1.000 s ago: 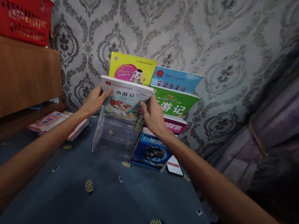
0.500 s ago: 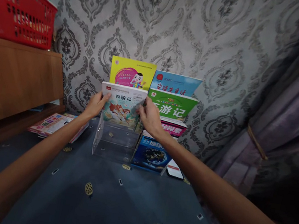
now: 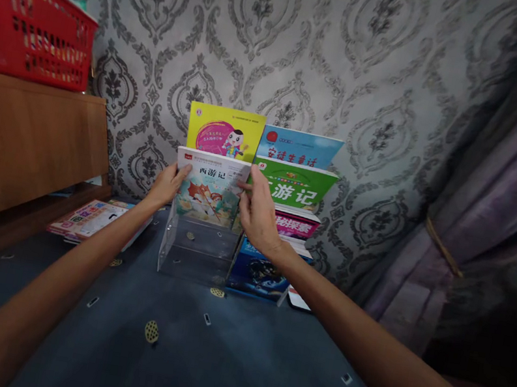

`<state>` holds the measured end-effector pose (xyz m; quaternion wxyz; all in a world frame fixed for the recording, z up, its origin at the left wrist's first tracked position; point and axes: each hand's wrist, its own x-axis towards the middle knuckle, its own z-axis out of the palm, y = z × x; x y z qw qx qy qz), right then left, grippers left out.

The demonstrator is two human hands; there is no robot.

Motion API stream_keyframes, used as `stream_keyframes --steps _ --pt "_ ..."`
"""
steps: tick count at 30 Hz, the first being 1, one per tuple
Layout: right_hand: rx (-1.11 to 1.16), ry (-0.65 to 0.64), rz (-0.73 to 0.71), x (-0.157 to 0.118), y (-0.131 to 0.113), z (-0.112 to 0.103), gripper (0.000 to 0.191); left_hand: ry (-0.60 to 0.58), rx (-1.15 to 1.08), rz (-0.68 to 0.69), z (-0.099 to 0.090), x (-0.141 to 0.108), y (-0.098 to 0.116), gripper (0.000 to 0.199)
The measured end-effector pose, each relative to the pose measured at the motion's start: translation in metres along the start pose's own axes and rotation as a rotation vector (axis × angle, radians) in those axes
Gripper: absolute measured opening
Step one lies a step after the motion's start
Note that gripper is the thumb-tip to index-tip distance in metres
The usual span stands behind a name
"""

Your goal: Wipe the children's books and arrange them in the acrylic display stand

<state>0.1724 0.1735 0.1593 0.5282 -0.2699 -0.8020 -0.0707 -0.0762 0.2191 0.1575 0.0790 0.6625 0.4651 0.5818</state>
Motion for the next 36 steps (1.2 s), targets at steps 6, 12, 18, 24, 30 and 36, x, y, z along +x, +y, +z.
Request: stream_keyframes --steps 6,12,18,24,30,36 --pt "-0.014 -0.046 -0.02 -0.015 -0.001 -0.002 0.064 0.015 -0.015 -0.036 0.002 0.002 0.001 0.052" --pt "-0.065 -0.08 -0.034 -0.025 -0.001 0.0 0.06 0.041 0.004 -0.055 0.005 0.004 0.003 0.05" --pt "-0.062 -0.113 -0.043 -0.031 0.007 0.005 0.051 0.043 0.03 -0.073 0.005 0.004 0.003 0.046" --pt "-0.049 -0.129 -0.043 -0.034 0.014 0.01 0.05 0.05 0.085 -0.105 0.006 0.008 0.002 0.04" --pt "-0.041 -0.176 -0.042 -0.035 0.015 0.009 0.051 0.055 0.113 -0.138 0.008 0.011 0.007 0.039" --pt "-0.054 -0.181 -0.052 -0.036 0.015 0.009 0.047 0.061 0.151 -0.179 0.01 0.013 0.011 0.038"
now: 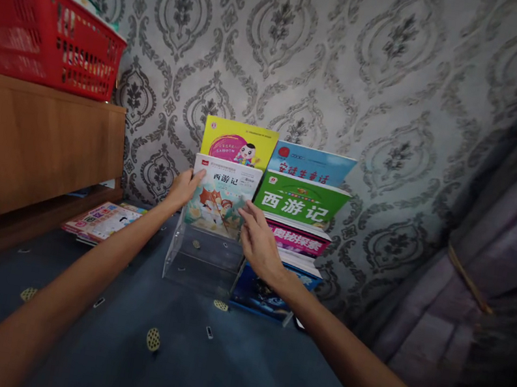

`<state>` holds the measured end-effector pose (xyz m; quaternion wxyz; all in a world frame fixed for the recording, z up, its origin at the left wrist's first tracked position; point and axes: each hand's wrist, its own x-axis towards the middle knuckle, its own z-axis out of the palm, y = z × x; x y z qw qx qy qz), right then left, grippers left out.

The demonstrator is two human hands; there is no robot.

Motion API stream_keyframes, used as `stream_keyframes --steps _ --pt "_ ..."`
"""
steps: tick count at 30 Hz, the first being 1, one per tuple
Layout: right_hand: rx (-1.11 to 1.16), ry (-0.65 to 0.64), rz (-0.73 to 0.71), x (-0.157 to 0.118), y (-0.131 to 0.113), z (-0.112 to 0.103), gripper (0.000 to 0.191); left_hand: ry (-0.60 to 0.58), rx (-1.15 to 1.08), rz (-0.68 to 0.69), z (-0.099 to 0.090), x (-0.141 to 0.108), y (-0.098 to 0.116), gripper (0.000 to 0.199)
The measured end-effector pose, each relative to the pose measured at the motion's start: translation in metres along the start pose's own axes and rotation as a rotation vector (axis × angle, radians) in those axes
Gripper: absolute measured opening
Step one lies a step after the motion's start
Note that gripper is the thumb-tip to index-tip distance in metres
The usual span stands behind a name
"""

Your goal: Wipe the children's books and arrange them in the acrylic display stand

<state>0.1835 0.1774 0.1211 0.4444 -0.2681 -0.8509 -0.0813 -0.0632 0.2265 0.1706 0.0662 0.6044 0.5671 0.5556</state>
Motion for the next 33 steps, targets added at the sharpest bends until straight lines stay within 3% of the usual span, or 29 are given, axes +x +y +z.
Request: stream_keyframes --steps 9,17,21,33 --pt "-0.005 -0.043 0.014 -0.003 0.003 0.001 0.048 -0.113 -0.047 -0.052 -0.009 0.004 0.005 0.038" --pt "-0.021 -0.077 0.024 -0.005 0.003 0.002 0.044 -0.402 -0.187 -0.095 -0.043 0.012 0.008 0.033" --pt "-0.018 -0.091 0.018 -0.007 0.003 0.004 0.045 -0.508 -0.291 -0.141 -0.049 0.008 0.01 0.035" --pt "-0.022 -0.119 0.066 -0.018 -0.001 0.003 0.041 -0.501 -0.43 -0.171 -0.043 -0.001 -0.001 0.046"
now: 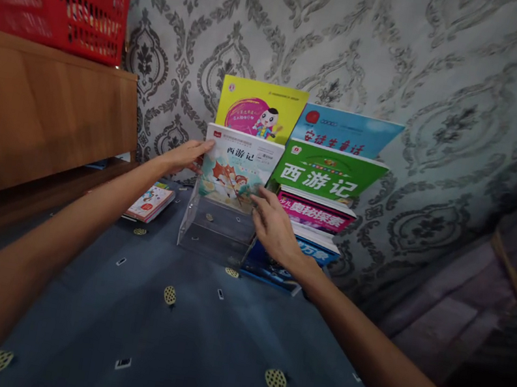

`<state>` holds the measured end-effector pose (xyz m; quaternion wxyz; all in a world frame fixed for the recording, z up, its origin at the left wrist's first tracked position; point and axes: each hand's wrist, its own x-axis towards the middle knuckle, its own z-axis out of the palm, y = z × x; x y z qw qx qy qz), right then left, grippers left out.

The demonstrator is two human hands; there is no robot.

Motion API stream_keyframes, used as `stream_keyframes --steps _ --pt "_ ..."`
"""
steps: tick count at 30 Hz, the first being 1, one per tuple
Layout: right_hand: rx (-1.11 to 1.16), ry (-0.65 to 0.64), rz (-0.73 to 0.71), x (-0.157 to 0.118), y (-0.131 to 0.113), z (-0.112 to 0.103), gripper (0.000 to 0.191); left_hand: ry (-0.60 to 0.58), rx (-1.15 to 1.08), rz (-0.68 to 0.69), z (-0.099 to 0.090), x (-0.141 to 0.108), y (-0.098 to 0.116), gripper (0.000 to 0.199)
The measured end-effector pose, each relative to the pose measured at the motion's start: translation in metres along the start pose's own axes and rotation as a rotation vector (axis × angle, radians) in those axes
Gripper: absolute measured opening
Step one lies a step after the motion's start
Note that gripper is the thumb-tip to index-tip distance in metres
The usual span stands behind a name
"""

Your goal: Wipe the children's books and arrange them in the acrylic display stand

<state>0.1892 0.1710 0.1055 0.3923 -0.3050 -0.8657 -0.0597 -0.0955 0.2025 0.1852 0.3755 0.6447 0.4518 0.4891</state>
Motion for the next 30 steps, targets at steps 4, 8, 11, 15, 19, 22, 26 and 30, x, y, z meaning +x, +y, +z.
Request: stream_keyframes --steps 4,8,11,15,19,22,26,30 --pt "-0.002 -0.011 -0.012 -0.004 -0.009 -0.002 0.04 -0.048 0.003 0.015 -0.005 0.0 -0.003 0.051" --pt "0.034 -0.028 -0.023 -0.012 -0.02 -0.001 0.04 -0.08 0.032 0.027 -0.008 -0.001 -0.003 0.053" --pt "0.059 -0.037 -0.029 -0.02 -0.028 0.003 0.04 -0.088 0.064 0.03 -0.008 -0.003 -0.002 0.053" --pt "0.075 -0.05 -0.026 -0.03 -0.033 0.007 0.041 -0.075 0.082 0.036 -0.006 -0.005 -0.001 0.059" --pt "0.092 -0.057 -0.011 -0.036 -0.033 0.009 0.04 -0.011 0.143 0.076 -0.001 -0.002 -0.001 0.063" --pt "0.09 -0.06 -0.001 -0.037 -0.033 0.009 0.041 0.112 0.301 0.132 0.004 0.003 -0.004 0.057" --pt "0.09 -0.058 -0.006 -0.033 -0.033 0.008 0.039 0.258 0.473 0.183 0.006 0.012 -0.008 0.046" --pt "0.107 -0.022 -0.003 -0.019 -0.034 0.011 0.039 0.349 0.587 0.191 0.007 0.016 -0.008 0.038"
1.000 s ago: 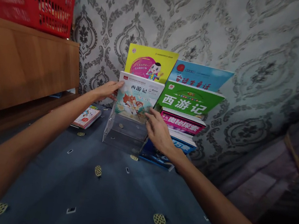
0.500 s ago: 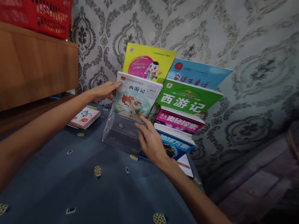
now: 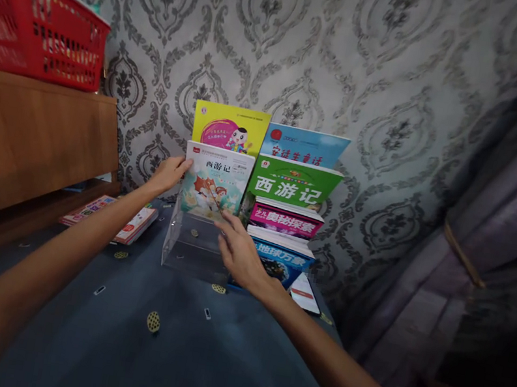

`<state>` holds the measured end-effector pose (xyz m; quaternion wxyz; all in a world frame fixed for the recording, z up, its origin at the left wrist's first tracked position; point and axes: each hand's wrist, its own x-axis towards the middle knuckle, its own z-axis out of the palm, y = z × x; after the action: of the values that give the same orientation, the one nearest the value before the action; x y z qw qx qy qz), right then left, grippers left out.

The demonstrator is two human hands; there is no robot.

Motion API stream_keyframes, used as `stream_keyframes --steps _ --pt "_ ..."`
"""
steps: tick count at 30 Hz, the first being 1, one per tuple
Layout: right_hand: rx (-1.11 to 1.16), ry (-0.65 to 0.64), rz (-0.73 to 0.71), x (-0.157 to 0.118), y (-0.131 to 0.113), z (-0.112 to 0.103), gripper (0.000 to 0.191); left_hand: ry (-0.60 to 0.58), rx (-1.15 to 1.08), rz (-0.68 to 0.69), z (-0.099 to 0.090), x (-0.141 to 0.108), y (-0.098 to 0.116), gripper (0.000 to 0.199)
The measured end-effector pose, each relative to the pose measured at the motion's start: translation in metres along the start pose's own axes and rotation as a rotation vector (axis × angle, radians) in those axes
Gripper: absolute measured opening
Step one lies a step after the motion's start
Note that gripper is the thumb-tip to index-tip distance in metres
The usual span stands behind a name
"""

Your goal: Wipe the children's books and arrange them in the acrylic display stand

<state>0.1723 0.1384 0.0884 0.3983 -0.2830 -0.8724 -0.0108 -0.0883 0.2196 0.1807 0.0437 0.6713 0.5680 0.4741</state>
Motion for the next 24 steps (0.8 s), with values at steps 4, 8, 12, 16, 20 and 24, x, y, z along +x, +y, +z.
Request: stream_keyframes --steps 4,8,12,16,20,24 --pt "0.02 0.033 0.017 0.021 0.004 0.005 0.039 0.044 0.116 0.004 0.003 -0.001 0.005 0.036" --pt "0.039 0.054 0.104 0.044 0.014 0.013 0.04 0.069 0.211 0.007 0.007 -0.002 0.008 0.033" --pt "0.065 0.082 0.174 0.058 0.024 0.022 0.038 0.07 0.27 0.004 0.009 -0.004 0.009 0.029" --pt "0.062 0.092 0.22 0.063 0.03 0.028 0.039 0.055 0.298 0.008 0.009 -0.003 0.012 0.029" --pt "0.055 0.09 0.241 0.065 0.035 0.033 0.038 0.062 0.326 0.006 0.009 -0.001 0.014 0.028" --pt "0.056 0.1 0.232 0.065 0.041 0.037 0.036 0.08 0.329 -0.003 0.008 0.0 0.014 0.026"
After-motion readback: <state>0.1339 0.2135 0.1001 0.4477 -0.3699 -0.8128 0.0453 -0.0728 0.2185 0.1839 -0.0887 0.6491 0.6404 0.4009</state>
